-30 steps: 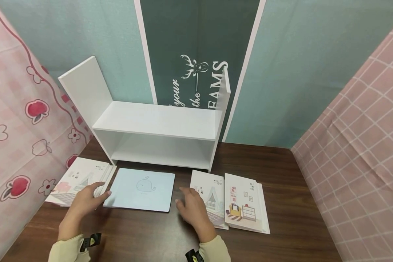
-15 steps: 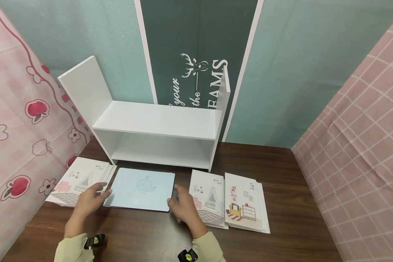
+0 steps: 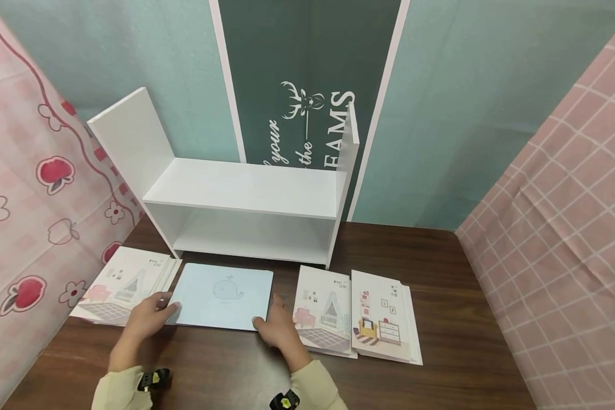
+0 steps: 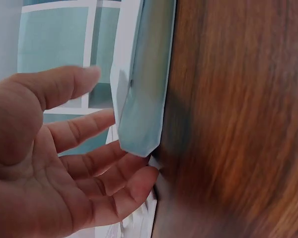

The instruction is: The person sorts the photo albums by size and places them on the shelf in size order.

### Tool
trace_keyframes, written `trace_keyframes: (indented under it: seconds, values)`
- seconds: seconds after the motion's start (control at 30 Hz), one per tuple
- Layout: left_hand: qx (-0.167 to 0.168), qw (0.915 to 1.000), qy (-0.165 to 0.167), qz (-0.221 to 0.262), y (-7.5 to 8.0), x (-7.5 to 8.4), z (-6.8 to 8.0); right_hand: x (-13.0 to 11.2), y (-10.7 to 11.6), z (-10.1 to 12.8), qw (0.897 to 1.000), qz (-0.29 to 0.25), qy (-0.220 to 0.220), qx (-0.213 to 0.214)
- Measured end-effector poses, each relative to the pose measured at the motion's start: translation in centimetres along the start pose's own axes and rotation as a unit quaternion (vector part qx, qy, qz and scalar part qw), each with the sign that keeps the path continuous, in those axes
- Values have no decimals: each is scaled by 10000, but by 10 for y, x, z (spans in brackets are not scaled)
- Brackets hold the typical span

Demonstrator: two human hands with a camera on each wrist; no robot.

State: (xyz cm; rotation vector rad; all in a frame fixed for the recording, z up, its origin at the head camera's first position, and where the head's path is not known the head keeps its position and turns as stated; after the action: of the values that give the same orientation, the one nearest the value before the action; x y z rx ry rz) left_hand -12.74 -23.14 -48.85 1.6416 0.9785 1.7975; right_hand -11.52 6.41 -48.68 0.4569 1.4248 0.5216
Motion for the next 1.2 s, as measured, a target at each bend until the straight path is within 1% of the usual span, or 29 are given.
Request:
trace_keyframes:
  seconds: [0.13,0.23,0.33,0.47,0.5,0.57,0.6,0.73,0.83,0.93,1.03,1.2]
  values:
    - [39,10000,51,-54,-2,3,-1,1,-5,-4,9991,-235,-308,185]
    - [61,9997,210,-49,-2,4,-2,2,-10,-6,9964,-615,-517,271]
    - [116,9993,363,3,-3,3,-2,3,-17,-8,9932,-930,-628,313]
    - [184,9987,456,160,-4,1,-2,5,-23,-9,9917,-1023,-665,413]
    - [199,9984,475,231,-3,0,-2,6,-25,-9,9902,-1121,-708,434]
    - [218,9975,547,400,-2,-2,-2,8,-27,-10,9829,-1548,-881,458]
    - [219,9969,581,487,-1,-3,-2,8,-28,-11,9776,-1816,-963,458]
    - [70,9935,747,861,2,-6,-2,10,-32,-11,9452,-2964,-1304,412]
    - [-119,9909,790,1084,3,-7,-3,9,-35,-10,9305,-3383,-1340,426]
    - [-195,9889,753,1269,2,-9,-3,9,-36,-9,9283,-3460,-1244,550]
    - [-195,9870,760,1403,2,-12,-3,9,-37,-8,9318,-3386,-1147,632]
    - [-214,9815,863,1699,-1,-14,0,12,-36,-8,9371,-3265,-1090,584]
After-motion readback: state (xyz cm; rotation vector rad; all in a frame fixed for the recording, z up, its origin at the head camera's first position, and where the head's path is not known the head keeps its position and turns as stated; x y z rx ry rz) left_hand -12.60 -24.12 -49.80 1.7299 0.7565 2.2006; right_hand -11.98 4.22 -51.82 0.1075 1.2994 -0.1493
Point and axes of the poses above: each hand's wrist, its own z-axis away from the middle knuckle, its own y-axis out of the back of the hand, x = y × z, the point moved 1 cm from there along -z, towards the middle knuckle, and after that the axes turned 9 degrees about x, right-handed, at the moved point
